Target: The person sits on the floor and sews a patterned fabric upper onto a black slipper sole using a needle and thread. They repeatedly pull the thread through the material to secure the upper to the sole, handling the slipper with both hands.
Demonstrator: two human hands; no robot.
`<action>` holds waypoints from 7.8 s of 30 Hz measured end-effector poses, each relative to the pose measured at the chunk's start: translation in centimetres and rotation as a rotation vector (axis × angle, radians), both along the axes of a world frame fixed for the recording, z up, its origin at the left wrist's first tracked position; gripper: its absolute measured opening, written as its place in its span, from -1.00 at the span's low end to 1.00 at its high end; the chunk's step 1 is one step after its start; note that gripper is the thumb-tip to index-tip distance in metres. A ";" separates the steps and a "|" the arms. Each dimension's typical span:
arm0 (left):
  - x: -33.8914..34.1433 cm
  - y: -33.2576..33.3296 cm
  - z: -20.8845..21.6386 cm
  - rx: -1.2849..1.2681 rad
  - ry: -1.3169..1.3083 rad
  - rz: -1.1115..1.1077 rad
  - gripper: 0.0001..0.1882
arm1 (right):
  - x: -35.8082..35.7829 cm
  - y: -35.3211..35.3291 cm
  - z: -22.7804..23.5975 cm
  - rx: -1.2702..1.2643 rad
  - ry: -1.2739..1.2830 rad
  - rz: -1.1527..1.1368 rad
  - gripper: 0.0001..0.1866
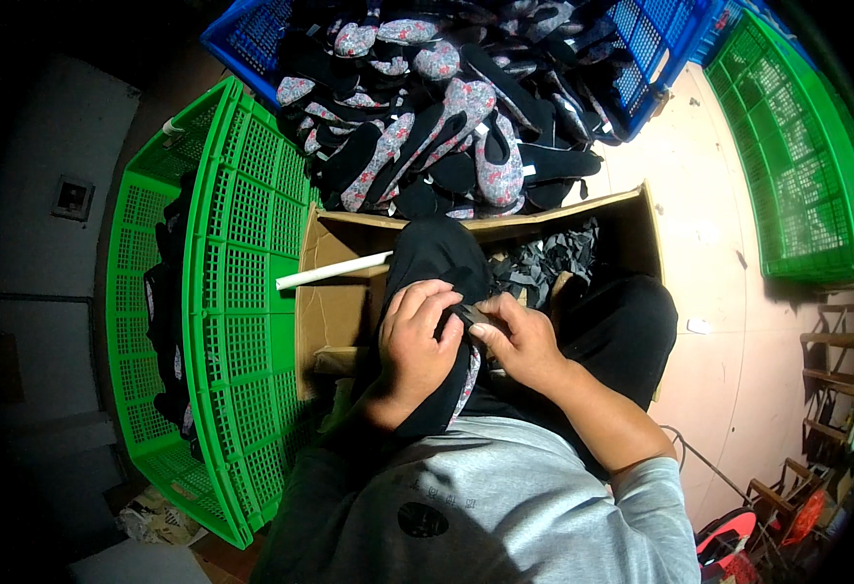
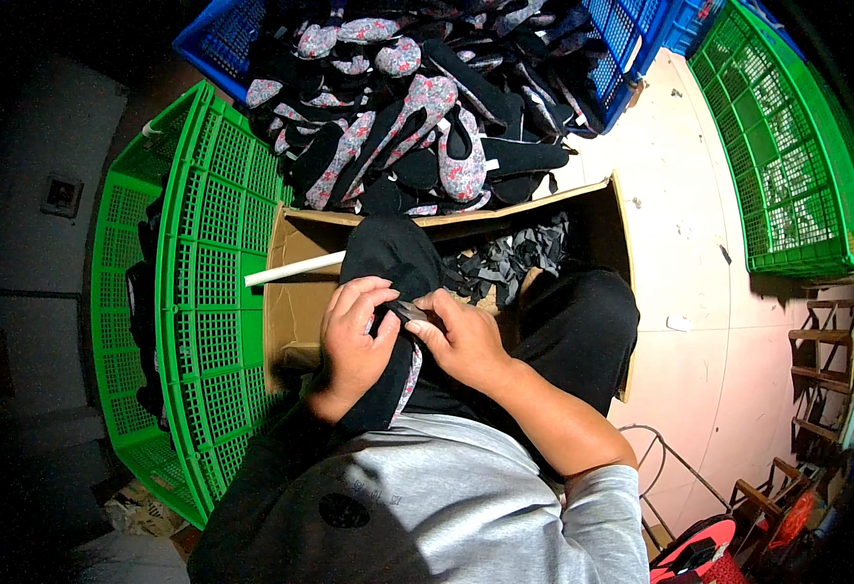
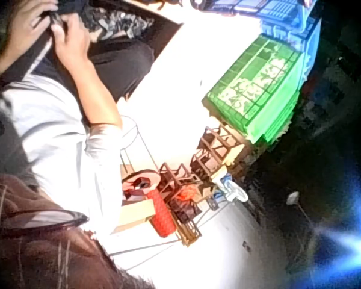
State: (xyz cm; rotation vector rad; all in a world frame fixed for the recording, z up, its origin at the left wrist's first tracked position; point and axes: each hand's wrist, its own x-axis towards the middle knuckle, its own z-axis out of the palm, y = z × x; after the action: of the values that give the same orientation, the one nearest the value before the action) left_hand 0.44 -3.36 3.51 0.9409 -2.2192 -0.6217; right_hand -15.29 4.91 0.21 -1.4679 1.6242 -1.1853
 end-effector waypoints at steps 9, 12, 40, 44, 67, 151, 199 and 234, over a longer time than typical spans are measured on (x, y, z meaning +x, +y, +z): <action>0.0 -0.1 -0.2 0.013 0.034 -0.010 -0.73 | 0.6 -0.2 -2.2 0.097 -0.738 0.040 -0.83; 0.1 -0.2 -0.1 0.034 0.036 -0.022 -0.71 | 0.6 -0.2 -2.4 0.102 -0.823 0.047 -0.85; 0.1 -2.3 0.1 0.291 0.049 -0.168 -0.90 | 0.0 0.3 -1.5 0.163 -0.522 0.084 -0.83; 0.1 -2.8 -0.2 0.361 0.077 -0.193 -0.91 | -0.2 0.2 -1.3 0.179 -0.473 0.094 -0.81; -1.1 -3.6 0.9 0.300 0.006 -0.142 -0.92 | -0.2 0.0 -1.3 0.173 -0.355 0.035 -0.79; -1.8 -7.8 -4.0 0.983 -0.063 -0.342 -0.85 | -1.1 0.2 -1.1 0.004 0.236 -0.006 -0.62; -2.5 -7.5 -4.3 0.867 -0.162 -0.295 -0.84 | 0.0 -0.2 -2.5 -0.083 0.365 -0.040 -0.56; -2.7 -7.6 -4.6 0.860 -0.187 -0.279 -0.84 | 0.2 -0.1 -2.6 -0.085 0.370 -0.065 -0.52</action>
State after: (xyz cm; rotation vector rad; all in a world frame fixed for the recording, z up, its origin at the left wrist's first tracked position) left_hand -2.30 -11.00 -1.14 1.1133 -2.2660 -1.7664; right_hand -15.04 4.84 -2.39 -1.7824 1.8953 -1.0737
